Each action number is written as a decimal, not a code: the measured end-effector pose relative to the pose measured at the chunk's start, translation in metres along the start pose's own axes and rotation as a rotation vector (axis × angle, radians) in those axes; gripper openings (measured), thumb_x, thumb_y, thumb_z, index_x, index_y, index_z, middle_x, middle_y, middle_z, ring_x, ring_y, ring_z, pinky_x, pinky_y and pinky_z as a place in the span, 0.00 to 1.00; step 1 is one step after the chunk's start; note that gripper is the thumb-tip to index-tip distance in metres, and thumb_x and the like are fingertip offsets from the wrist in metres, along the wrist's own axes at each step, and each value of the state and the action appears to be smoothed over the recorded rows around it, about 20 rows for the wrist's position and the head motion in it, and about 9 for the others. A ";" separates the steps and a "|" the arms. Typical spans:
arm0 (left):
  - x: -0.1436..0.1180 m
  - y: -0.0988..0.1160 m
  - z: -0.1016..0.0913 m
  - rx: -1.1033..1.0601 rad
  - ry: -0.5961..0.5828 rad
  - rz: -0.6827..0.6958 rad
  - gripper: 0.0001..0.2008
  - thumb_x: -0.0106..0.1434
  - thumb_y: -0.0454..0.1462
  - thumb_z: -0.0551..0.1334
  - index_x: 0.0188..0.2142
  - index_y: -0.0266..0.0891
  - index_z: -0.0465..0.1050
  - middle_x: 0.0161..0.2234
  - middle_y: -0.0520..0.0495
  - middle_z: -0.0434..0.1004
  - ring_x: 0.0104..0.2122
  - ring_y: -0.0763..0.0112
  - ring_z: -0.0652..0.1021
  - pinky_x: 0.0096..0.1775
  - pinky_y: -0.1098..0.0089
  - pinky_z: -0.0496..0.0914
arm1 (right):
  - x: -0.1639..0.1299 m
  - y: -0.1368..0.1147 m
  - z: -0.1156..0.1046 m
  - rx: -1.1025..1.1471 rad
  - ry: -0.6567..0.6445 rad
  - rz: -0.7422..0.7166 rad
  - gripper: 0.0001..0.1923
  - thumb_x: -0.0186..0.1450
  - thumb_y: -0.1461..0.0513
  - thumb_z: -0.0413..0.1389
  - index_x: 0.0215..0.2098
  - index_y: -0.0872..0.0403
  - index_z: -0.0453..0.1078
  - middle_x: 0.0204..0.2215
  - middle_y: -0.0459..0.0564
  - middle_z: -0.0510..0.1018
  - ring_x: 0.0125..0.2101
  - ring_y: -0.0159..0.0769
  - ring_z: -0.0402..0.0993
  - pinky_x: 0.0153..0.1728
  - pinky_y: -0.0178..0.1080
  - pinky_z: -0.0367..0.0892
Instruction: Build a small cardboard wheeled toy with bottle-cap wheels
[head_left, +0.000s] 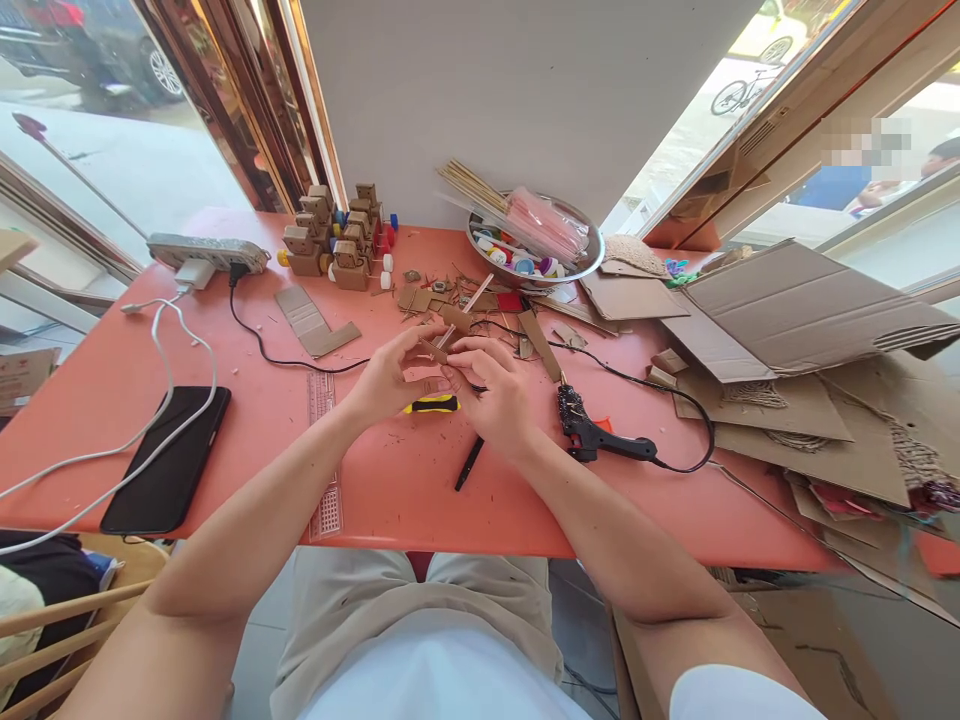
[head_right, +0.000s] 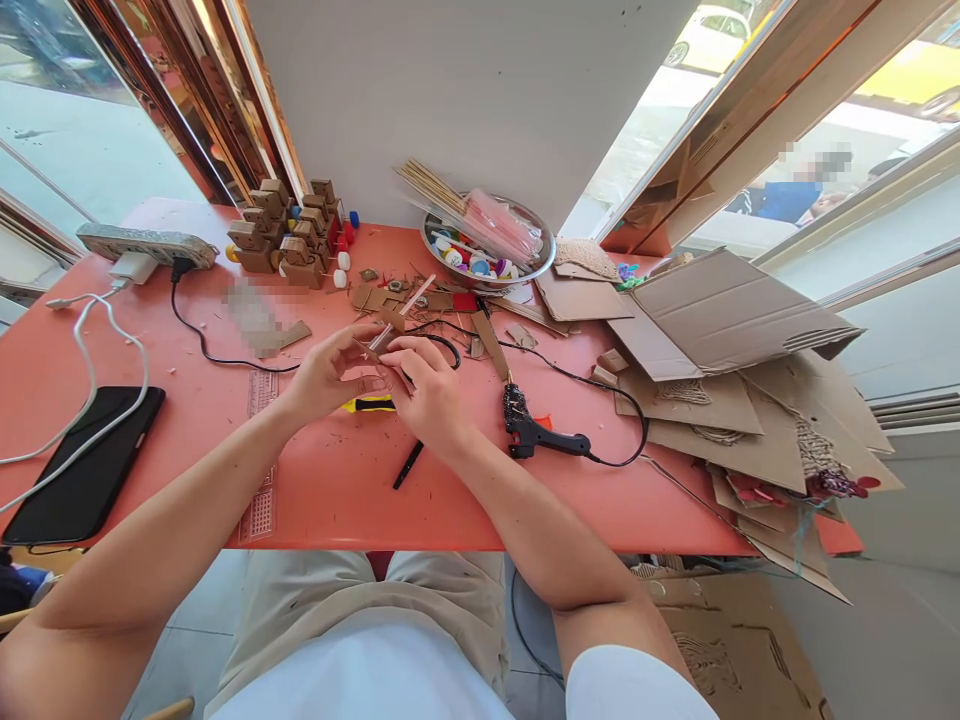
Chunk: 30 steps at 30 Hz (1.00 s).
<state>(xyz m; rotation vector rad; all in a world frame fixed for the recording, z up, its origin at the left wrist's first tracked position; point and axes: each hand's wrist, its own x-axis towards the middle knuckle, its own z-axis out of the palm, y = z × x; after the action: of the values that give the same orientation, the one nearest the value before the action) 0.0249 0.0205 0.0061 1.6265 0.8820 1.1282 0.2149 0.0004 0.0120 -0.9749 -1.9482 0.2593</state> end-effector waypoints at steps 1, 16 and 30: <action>0.000 -0.001 0.001 -0.030 0.005 -0.001 0.33 0.54 0.52 0.78 0.55 0.42 0.79 0.45 0.44 0.87 0.46 0.61 0.85 0.53 0.58 0.80 | 0.000 -0.001 0.000 -0.001 -0.012 -0.002 0.11 0.76 0.59 0.55 0.40 0.47 0.79 0.44 0.55 0.85 0.47 0.43 0.84 0.50 0.47 0.80; -0.002 0.014 0.003 -0.167 0.003 -0.104 0.30 0.50 0.58 0.79 0.42 0.40 0.81 0.42 0.42 0.89 0.42 0.58 0.87 0.46 0.61 0.82 | 0.011 -0.005 -0.012 0.026 0.078 0.096 0.10 0.75 0.52 0.56 0.46 0.49 0.70 0.36 0.49 0.84 0.32 0.37 0.80 0.36 0.39 0.77; -0.004 0.023 0.012 -0.226 0.002 -0.185 0.27 0.45 0.54 0.82 0.38 0.41 0.82 0.36 0.44 0.88 0.40 0.56 0.87 0.43 0.60 0.82 | 0.015 -0.010 -0.011 -0.059 0.099 0.029 0.08 0.70 0.62 0.53 0.31 0.47 0.64 0.24 0.44 0.76 0.26 0.34 0.75 0.31 0.34 0.71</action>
<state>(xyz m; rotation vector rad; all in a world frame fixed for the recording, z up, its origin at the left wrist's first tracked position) 0.0358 0.0067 0.0254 1.3318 0.8540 1.0597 0.2143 0.0023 0.0325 -1.0357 -1.8613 0.1679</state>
